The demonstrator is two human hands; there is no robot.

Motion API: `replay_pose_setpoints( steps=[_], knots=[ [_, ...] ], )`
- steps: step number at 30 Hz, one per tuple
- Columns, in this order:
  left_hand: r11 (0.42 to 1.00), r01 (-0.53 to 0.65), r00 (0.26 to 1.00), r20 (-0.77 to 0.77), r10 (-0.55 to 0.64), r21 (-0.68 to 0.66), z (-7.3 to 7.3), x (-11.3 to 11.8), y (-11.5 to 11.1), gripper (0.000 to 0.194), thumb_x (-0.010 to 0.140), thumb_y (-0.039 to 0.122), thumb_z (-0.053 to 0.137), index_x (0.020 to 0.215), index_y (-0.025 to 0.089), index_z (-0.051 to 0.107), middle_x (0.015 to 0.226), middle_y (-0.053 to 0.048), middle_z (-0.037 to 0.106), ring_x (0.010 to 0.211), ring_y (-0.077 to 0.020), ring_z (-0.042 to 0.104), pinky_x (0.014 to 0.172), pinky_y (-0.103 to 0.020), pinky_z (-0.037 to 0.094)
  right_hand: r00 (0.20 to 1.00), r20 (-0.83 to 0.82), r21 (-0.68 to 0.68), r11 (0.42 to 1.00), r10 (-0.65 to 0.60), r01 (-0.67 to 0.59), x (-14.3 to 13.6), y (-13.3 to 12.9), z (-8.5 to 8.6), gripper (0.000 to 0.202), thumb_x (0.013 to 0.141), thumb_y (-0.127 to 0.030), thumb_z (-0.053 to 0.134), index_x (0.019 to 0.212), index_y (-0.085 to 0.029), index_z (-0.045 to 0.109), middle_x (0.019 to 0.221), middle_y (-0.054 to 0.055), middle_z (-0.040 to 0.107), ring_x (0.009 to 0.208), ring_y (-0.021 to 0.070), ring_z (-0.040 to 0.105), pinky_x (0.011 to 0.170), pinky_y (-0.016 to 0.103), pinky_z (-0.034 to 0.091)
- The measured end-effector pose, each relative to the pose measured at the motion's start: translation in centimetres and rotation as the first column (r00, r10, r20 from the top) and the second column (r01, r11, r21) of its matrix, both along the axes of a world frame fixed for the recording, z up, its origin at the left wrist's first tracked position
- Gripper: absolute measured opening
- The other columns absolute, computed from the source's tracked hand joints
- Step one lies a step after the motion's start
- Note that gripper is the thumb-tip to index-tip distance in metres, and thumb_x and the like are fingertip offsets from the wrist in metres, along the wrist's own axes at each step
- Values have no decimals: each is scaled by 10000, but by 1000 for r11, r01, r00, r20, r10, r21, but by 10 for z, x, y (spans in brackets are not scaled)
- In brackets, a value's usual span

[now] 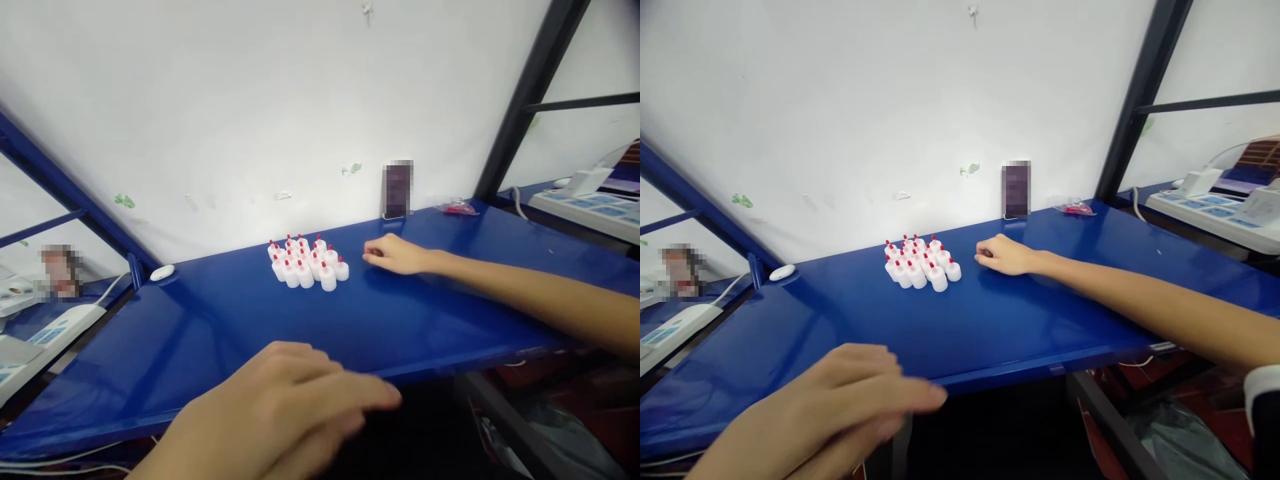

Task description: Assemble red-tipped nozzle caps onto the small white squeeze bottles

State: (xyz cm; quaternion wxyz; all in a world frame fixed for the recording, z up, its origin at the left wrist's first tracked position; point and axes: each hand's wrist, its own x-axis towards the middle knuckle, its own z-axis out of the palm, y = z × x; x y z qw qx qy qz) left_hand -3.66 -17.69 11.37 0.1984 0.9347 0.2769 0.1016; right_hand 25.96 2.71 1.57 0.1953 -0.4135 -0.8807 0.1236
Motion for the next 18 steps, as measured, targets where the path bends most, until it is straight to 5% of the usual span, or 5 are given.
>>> replay_pose_setpoints(
  steps=[4,8,11,18],
  knots=[
    [992,105,991,-73,-109,-65,-37,14,64,394,1007,134,341,1308,186,590,899,-30,734,834,-158,672,812,-272,520,999,33,-2,1000,22,-22,-3,0,-12,218,922,-290,503,758,-183,600,627,5,606,553,132,521,577,260,325],
    [977,118,990,-59,-130,-176,-67,27,103,265,1009,162,421,1004,165,686,885,-24,743,798,-129,682,789,-224,499,995,82,20,998,-56,55,-2,4,-12,197,925,-291,511,783,-194,610,670,12,628,581,142,524,583,269,312],
    [967,180,977,-83,-197,-178,-75,35,117,237,1010,162,436,943,168,663,818,-10,719,727,-115,656,724,-208,474,981,100,32,986,-166,163,7,12,-13,171,909,-304,538,800,-198,617,702,24,647,621,161,551,585,277,308],
    [966,251,946,-226,-232,58,-84,54,127,416,1046,408,401,720,190,539,652,-9,616,597,-153,583,584,-281,363,918,-4,-4,918,-396,396,50,53,-20,302,899,-446,585,745,-195,648,743,50,684,659,180,576,615,287,348]
  ],
)
